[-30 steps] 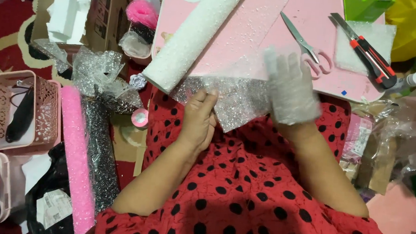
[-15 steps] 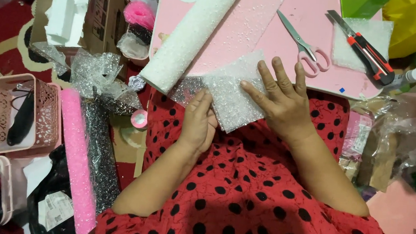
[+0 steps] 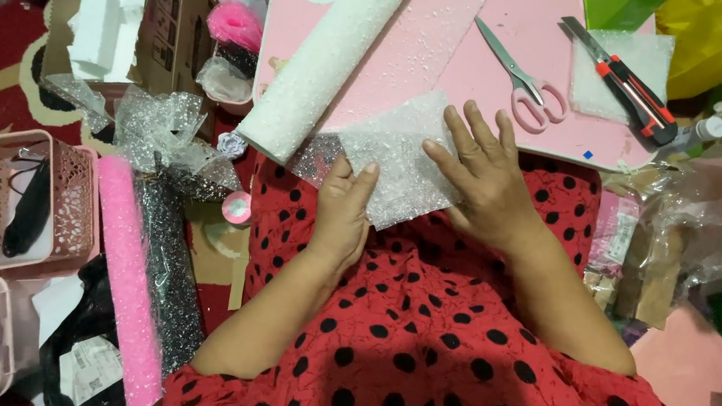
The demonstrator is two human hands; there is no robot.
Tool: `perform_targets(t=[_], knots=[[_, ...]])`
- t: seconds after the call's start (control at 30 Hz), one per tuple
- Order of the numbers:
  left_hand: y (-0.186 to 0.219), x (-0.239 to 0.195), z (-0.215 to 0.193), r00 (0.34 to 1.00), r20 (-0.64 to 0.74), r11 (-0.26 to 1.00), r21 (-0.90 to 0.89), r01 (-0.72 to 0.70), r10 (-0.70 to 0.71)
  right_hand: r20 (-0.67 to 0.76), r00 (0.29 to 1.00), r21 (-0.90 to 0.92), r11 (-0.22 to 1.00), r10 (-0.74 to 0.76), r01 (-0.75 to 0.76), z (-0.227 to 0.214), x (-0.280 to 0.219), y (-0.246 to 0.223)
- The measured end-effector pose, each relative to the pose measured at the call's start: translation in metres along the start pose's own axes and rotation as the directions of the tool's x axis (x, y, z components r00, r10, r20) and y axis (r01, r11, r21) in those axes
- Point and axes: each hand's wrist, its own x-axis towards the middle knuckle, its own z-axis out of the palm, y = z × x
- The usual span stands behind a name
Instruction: Cutting and preparing white mesh fabric and bubble wrap using scissors and a utility knife at a design station.
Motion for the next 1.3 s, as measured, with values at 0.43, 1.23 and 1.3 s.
perform_targets(t=[0.43, 1.23, 1.3], knots=[[-0.029, 0.008, -0.025, 0.992, 0.119, 0.998, 0.049, 0.041, -0.047, 0.479, 0.683, 0.852, -0.106, 0.551, -0.512, 0.022, -0.029, 0.007], [-0.005, 0.016, -0.051, 0.985, 0.083, 0.897, 0.408, -0.173, 0.152, 0.239, 0.780, 0.712, 0.441, 0.579, -0.546, -0.007, -0.012, 0.080], [0.043, 0.010, -0.023, 0.966, 0.049, 0.869, 0.425, -0.251, 0.255, 0.263, 0.710, 0.301, 0.644, 0.653, -0.704, -0.006, -0.012, 0.101]])
